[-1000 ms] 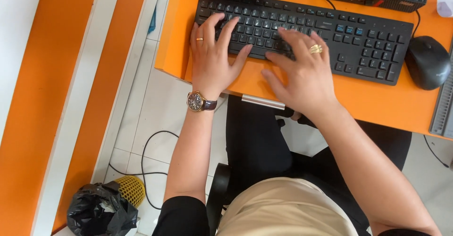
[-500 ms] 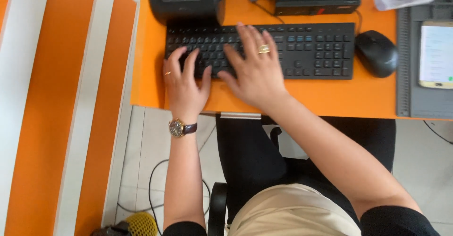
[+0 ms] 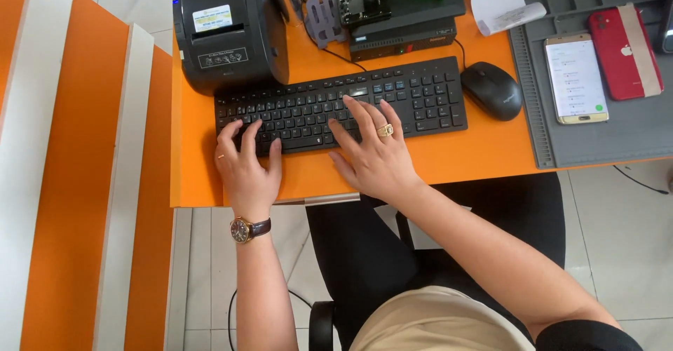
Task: The person holds a smartphone, rotates it to show the back and front, and enters a passcode on the screen. They then place the phone on the desk and use a computer keyboard and mouse, before picking up the phone again to continue interacting with it.
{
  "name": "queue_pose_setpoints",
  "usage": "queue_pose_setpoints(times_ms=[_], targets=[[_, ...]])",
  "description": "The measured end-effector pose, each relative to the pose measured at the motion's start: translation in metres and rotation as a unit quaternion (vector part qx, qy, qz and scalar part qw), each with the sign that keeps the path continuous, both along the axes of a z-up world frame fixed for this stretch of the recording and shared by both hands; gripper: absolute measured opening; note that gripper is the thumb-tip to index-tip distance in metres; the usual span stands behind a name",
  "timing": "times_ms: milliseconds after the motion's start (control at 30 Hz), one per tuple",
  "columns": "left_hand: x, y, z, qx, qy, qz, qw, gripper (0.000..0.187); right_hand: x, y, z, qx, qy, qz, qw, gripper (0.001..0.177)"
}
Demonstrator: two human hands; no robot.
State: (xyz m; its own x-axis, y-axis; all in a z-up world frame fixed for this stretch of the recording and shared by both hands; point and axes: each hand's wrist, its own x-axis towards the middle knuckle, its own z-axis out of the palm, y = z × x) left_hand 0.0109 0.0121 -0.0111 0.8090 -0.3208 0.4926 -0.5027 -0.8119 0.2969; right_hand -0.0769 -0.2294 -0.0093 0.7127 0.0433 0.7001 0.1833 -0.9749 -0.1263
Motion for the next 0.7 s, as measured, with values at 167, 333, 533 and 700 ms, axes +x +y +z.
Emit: queue_pose_setpoints(times_ms=[167,333,533,700], targets=[[0.001,0.0,0.0,0.002,-0.014,-0.018,1.0,0.039,0.001,-0.003,-0.011,0.016,0.017,-0.023,0.999,0.046],[-0.001,0.002,0.0,0.015,-0.003,-0.033,0.999,0.038,0.002,-0.006,-0.023,0.038,0.017,-0.009,0.999,0.048],[-0.001,0.002,0.0,0.013,-0.001,-0.035,0.999,0.034,-0.029,-0.067,-0.007,-0.005,-0.016,0.015,1.0,0.044],[0.004,0.003,-0.003,0.001,-0.004,-0.03,1.0,0.033,-0.048,-0.167,0.017,-0.006,-0.024,-0.049,0.999,0.045]])
